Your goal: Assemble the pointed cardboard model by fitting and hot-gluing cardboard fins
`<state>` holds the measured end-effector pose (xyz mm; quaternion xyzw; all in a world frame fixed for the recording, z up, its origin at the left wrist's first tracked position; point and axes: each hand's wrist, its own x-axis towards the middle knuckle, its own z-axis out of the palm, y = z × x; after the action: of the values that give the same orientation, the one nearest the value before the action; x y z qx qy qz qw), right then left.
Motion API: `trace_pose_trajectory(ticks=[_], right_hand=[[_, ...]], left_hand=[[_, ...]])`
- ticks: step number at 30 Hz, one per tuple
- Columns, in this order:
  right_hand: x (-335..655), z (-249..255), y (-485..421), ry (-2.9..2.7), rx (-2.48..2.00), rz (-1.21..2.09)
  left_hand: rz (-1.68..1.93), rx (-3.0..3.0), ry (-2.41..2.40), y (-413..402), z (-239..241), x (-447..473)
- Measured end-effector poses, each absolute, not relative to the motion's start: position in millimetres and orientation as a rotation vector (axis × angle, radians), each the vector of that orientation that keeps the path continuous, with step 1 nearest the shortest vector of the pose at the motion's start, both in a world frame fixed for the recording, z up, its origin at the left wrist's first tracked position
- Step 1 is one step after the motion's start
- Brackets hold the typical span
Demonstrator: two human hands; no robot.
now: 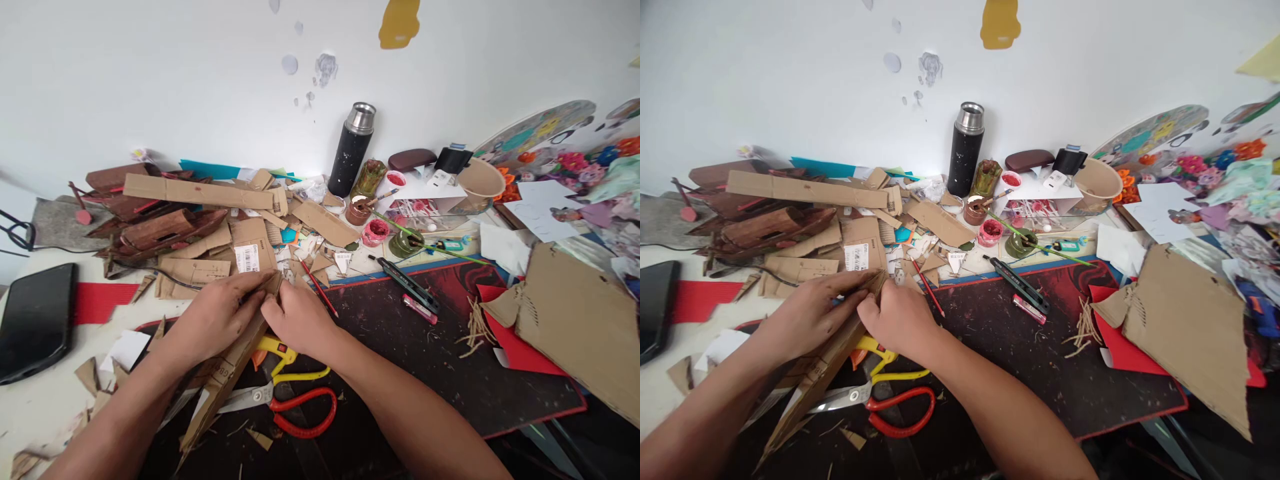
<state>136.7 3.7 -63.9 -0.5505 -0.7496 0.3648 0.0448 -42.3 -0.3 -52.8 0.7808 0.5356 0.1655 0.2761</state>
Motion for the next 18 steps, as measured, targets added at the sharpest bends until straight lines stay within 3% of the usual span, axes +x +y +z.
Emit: trace_pose_trajectory(ticks=[18], right_hand=[[137.0, -64.9, 3.5, -2.280, -1.679, 1.103]], left_hand=[[0.464, 2.074, 1.412, 1.1, -52.0, -41.3]])
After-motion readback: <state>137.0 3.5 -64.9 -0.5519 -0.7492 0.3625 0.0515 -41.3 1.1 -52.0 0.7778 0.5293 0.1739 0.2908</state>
